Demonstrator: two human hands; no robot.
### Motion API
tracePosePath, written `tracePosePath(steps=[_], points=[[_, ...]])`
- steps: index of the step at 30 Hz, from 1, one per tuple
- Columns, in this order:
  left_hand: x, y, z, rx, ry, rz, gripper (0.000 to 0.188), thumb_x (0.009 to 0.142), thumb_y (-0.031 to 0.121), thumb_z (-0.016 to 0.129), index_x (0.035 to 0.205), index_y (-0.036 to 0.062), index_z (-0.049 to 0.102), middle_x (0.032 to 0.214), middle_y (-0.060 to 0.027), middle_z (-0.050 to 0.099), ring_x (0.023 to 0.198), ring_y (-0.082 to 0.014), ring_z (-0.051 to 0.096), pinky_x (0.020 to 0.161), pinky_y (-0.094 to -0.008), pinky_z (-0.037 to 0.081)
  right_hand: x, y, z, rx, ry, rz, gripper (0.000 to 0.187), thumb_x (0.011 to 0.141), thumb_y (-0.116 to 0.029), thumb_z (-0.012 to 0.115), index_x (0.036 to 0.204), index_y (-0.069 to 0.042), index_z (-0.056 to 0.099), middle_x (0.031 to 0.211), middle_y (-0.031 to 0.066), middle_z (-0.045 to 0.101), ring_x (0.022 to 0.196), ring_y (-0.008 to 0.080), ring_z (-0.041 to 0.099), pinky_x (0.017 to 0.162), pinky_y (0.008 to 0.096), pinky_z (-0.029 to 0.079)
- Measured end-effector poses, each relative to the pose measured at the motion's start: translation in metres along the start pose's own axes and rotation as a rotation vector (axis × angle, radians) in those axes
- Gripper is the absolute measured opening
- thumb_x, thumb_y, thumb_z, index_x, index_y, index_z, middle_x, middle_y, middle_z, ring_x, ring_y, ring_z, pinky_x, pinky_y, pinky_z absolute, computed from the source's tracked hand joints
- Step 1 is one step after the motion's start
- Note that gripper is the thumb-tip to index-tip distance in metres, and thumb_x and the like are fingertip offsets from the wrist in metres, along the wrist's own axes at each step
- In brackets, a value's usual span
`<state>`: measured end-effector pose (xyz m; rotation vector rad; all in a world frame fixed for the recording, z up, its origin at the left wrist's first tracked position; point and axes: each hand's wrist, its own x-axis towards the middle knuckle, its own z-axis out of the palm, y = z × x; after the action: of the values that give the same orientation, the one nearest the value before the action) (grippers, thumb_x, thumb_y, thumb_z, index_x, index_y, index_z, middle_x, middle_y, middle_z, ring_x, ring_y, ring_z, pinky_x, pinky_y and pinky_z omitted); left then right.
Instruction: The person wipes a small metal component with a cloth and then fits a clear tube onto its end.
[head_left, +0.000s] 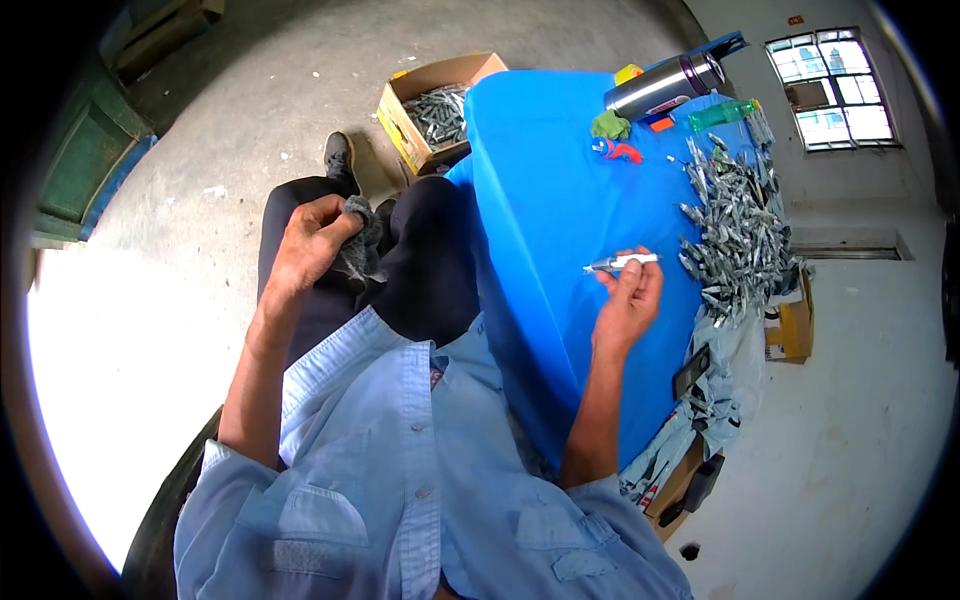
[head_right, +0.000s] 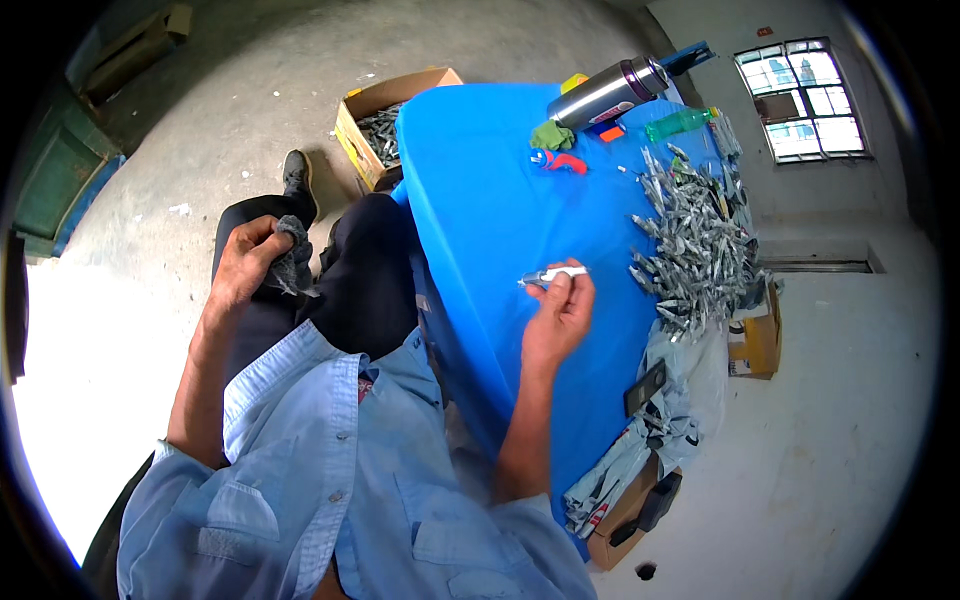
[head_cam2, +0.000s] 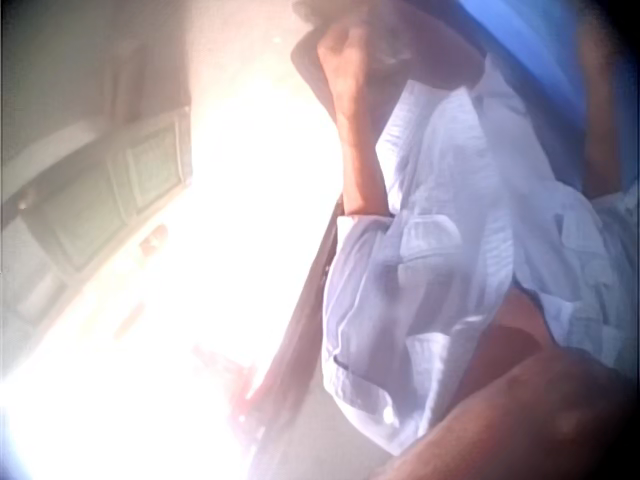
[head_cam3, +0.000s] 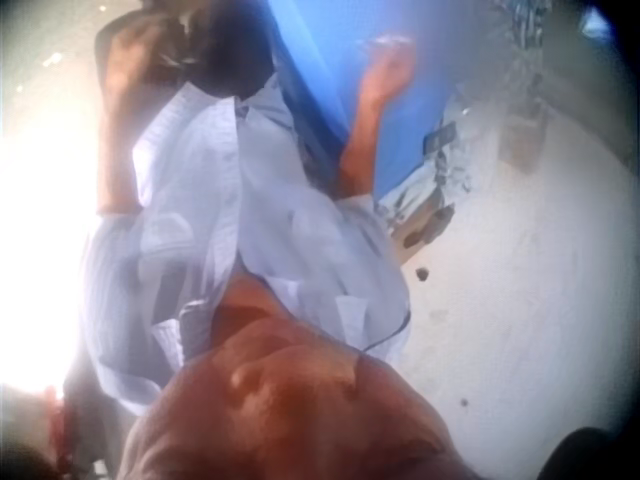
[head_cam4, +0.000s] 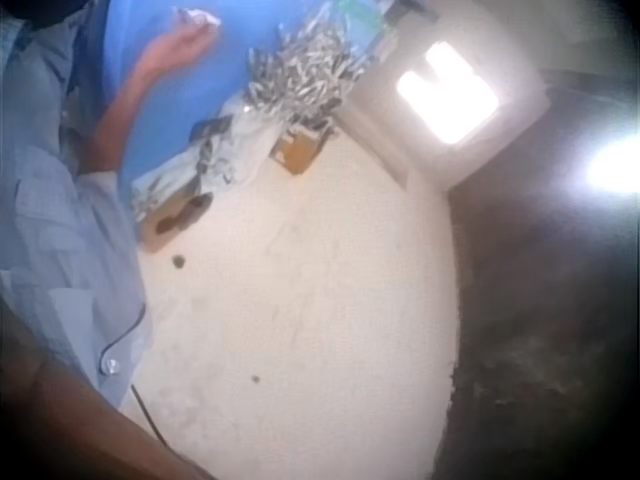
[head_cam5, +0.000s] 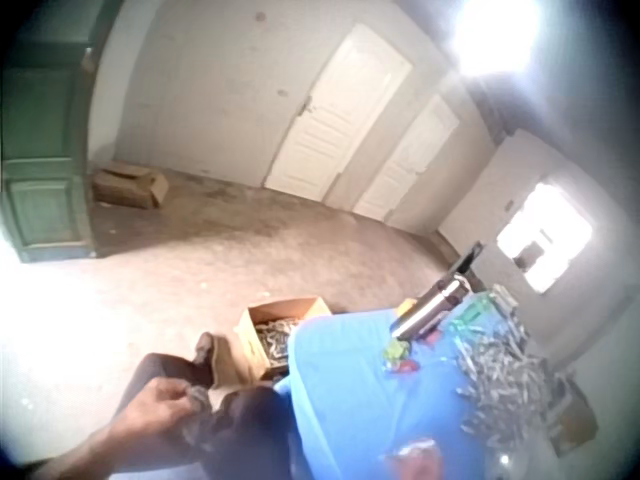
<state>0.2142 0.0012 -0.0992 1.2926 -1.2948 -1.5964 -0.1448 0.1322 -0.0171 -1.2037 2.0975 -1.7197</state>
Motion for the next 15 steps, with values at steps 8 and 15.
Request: tracePosePath(steps=[8, 15], points=[[0.0, 0.004, -0.008, -0.101, 0.018, -0.016, 0.017, 0.091, 0.016, 0.064, 0.082, 0.0024, 0.066, 0.075, 0.0031, 0.059, 0.071, -0.0065, 0.05, 0.065, -0.0263, 0.041, -0.008, 0.01, -0.01, 0.005, 0.053, 0.045, 0.035, 0.108, -0.019, 0.05, 0.132, 0.006, 0.055, 0.108, 0.0114, 0.066, 0.081, 0.0134, 0.066, 0.07, 0.0244, 0.059], [-0.009, -0.006, -0.026, -0.34, 0.081, -0.02, 0.013, 0.092, 0.013, 0.06, 0.085, 0.0031, 0.065, 0.08, 0.0015, 0.063, 0.072, -0.0077, 0.056, 0.067, -0.0251, 0.046, -0.003, 0.018, -0.006, 0.044, 0.132, 0.143, 0.035, 0.11, -0.027, 0.046, 0.127, 0.001, 0.056, 0.103, 0.0114, 0.067, 0.086, 0.0158, 0.068, 0.064, 0.0259, 0.058]])
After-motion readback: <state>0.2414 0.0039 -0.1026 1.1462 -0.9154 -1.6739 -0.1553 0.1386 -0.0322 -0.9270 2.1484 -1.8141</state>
